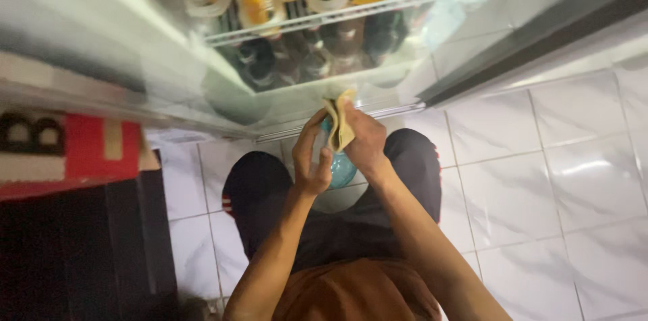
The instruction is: The person cleans the glass door of a commercial refrigerator in a store. They spray a cleaning solution from a bottle onto the glass and wipe it with a cloth, moving from the top section down to the bottom. The person squats to reach the lower parts of the door.
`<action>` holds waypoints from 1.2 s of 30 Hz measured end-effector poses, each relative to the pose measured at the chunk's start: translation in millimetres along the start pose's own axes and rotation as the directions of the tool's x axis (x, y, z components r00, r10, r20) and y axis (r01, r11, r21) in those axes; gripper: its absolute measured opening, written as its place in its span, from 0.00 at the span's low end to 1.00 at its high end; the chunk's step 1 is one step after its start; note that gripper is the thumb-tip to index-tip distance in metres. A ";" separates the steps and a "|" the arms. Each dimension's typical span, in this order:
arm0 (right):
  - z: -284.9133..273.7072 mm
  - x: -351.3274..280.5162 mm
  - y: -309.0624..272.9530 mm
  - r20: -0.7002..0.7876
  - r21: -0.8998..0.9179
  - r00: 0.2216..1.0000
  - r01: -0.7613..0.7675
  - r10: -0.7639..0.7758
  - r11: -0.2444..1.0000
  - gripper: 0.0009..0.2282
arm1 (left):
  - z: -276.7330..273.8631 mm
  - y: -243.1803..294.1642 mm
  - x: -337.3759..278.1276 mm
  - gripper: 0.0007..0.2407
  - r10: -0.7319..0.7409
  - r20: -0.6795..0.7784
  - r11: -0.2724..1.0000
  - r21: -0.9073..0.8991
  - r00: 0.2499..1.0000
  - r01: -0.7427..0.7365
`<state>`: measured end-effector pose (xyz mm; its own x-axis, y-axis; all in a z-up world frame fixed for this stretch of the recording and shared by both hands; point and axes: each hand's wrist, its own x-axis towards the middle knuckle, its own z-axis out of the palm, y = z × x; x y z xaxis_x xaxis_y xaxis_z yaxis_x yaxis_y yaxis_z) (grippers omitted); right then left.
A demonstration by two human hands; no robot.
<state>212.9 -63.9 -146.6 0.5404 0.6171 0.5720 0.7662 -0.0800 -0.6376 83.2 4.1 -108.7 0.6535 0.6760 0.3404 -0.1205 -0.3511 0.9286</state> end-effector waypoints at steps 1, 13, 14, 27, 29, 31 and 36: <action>-9.5 -2.0 10.4 0.003 -0.033 0.998 -0.058 0.058 0.998 0.25 | 9.7 2.0 4.0 0.30 0.010 0.035 1.000 0.003 0.999 -0.010; -122.0 13.9 77.9 -0.312 -0.158 0.912 -0.327 0.267 0.932 0.20 | 81.2 16.9 29.4 0.26 0.009 0.203 0.998 -0.064 0.979 0.005; -123.2 11.6 76.1 -0.354 -0.128 0.898 -0.322 0.260 0.938 0.17 | 81.3 17.3 27.7 0.26 0.008 0.202 0.998 -0.062 0.979 0.005; -2.1 9.3 22.4 -0.090 0.037 0.980 -0.176 0.179 0.984 0.00 | 0.7 7.8 -2.8 0.29 0.135 -0.097 0.979 0.164 0.986 -0.118; 23.8 7.5 0.0 -0.031 0.081 0.995 -0.087 0.090 0.993 0.02 | -26.4 4.4 -9.7 0.30 0.095 -0.188 0.989 0.126 0.977 -0.072; 47.7 8.2 -21.1 -0.051 0.126 0.997 0.064 -0.057 0.990 0.07 | -50.6 2.8 -22.7 0.31 0.077 -0.258 0.992 0.117 0.963 -0.048; 108.4 16.6 -83.2 0.056 0.263 0.957 0.262 -0.285 0.929 0.17 | -113.2 -4.4 -42.4 0.25 0.177 -0.413 0.945 0.326 0.894 -0.036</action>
<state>120.4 37.8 -140.0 0.2788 0.6574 0.7001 0.7616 0.2928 -0.5782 -28.6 50.4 -110.4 0.2545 0.8094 0.5293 0.1056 -0.5673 0.8167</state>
